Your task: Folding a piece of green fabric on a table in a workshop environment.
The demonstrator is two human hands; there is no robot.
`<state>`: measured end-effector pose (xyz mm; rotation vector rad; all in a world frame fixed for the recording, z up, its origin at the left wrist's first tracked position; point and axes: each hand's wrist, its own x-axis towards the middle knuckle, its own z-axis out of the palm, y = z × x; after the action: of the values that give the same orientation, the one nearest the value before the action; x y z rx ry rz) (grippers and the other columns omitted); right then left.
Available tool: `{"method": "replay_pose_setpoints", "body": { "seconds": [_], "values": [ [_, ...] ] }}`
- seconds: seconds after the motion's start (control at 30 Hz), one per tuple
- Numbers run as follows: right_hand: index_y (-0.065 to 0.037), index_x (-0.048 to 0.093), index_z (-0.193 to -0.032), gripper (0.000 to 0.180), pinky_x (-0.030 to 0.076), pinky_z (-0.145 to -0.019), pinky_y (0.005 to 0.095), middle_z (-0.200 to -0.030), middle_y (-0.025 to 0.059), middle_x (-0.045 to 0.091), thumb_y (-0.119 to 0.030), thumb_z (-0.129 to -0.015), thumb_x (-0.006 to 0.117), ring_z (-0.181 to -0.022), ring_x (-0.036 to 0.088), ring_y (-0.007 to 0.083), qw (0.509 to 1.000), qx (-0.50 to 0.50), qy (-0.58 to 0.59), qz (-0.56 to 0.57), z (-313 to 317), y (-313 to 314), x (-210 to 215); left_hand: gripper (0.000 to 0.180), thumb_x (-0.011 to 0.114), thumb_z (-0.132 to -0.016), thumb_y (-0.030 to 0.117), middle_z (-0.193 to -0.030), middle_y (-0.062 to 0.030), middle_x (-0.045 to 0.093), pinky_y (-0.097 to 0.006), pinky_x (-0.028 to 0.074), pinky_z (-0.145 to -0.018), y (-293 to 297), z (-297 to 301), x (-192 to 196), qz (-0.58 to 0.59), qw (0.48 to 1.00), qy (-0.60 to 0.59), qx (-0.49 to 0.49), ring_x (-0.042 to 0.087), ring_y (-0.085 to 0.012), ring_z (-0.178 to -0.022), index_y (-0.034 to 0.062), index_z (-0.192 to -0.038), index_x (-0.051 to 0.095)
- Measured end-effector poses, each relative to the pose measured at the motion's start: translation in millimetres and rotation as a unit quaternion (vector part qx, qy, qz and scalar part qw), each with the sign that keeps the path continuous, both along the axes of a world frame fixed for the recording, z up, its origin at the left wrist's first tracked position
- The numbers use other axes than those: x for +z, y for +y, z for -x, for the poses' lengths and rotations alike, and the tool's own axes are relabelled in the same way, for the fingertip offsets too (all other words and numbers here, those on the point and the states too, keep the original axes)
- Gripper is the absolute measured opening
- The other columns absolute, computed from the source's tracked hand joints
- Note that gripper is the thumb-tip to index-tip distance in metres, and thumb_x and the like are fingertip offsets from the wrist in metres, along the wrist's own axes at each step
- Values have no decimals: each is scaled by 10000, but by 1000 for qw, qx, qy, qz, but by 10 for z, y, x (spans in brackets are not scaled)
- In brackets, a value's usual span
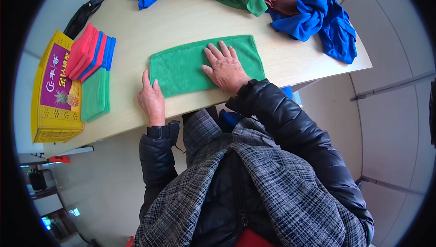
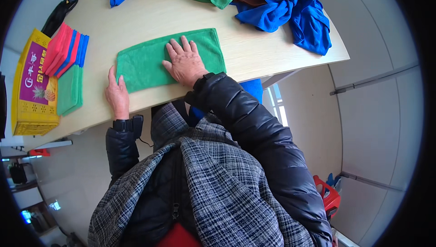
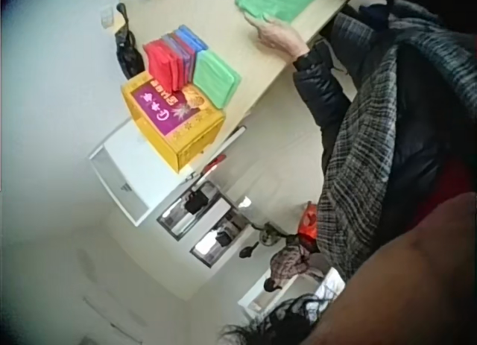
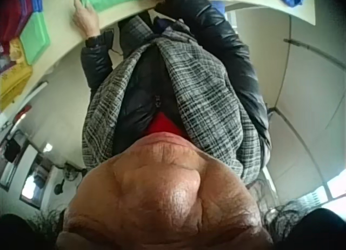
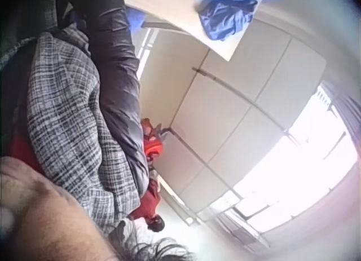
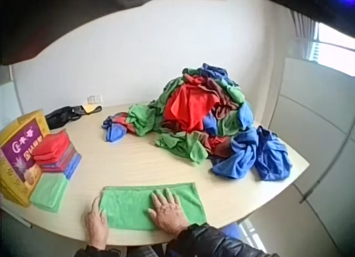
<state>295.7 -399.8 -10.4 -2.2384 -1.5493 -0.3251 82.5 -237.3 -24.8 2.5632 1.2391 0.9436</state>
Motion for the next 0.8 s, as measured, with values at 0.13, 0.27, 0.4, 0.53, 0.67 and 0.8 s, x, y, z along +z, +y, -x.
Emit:
{"method": "replay_pose_setpoints", "body": {
  "seconds": [0.13, 0.27, 0.4, 0.53, 0.67, 0.8],
  "values": [
    [-63, 408, -1493, 652, 208, -1199, 533, -1569, 144, 374, -491, -1004, 449, -1474, 280, 373, 997, -49, 24, 50, -230, -64, -111, 481, 614, -963, 153, -714, -137, 655, -434, 463, -742, 11, -11, -3, 7, 1000, 7, 9, 630, -339, -677, 132, -1421, 467],
    [-69, 405, -1496, 651, 214, -1195, 532, -1563, 148, 379, -486, -1001, 462, -1470, 287, 373, 995, -90, 24, 40, -448, -204, -76, 483, 618, -961, 155, -722, -136, 660, -432, 464, -747, 31, 13, 20, 13, 1000, -1, 20, 631, -336, -681, 131, -1420, 472],
    [-75, 393, -1504, 656, 215, -1194, 534, -1571, 150, 363, -488, -1000, 463, -1473, 279, 375, 990, -126, 34, 59, -566, -320, -42, 484, 620, -958, 159, -737, -134, 668, -429, 461, -761, -8, -7, 57, 19, 1000, -6, 18, 631, -333, -692, 124, -1418, 475],
    [-85, 382, -1512, 652, 213, -1194, 536, -1574, 142, 357, -486, -1004, 459, -1475, 272, 378, 987, -145, -6, 61, -502, -393, -20, 488, 631, -951, 161, -719, -149, 652, -450, 461, -724, 2, 27, 38, 11, 1000, -13, 19, 626, -348, -681, 134, -1415, 483],
    [-87, 382, -1511, 633, 209, -1194, 537, -1573, 142, 354, -468, -1010, 454, -1475, 267, 384, 994, -95, -15, 59, -187, -350, 0, 491, 647, -944, 163, -657, -181, 606, -496, 464, -626, 6, 70, -3, -17, 999, -50, 7, 610, -386, -635, 158, -1412, 498],
    [-85, 386, -1507, 614, 206, -1194, 538, -1568, 151, 357, -445, -1014, 458, -1472, 266, 392, 996, -57, 0, 66, -156, -368, -11, 503, 659, -933, 161, -668, -179, 608, -499, 462, -642, -41, 128, 31, -8, 999, -45, 19, 605, -387, -641, 142, -1410, 500]
  ]
}}
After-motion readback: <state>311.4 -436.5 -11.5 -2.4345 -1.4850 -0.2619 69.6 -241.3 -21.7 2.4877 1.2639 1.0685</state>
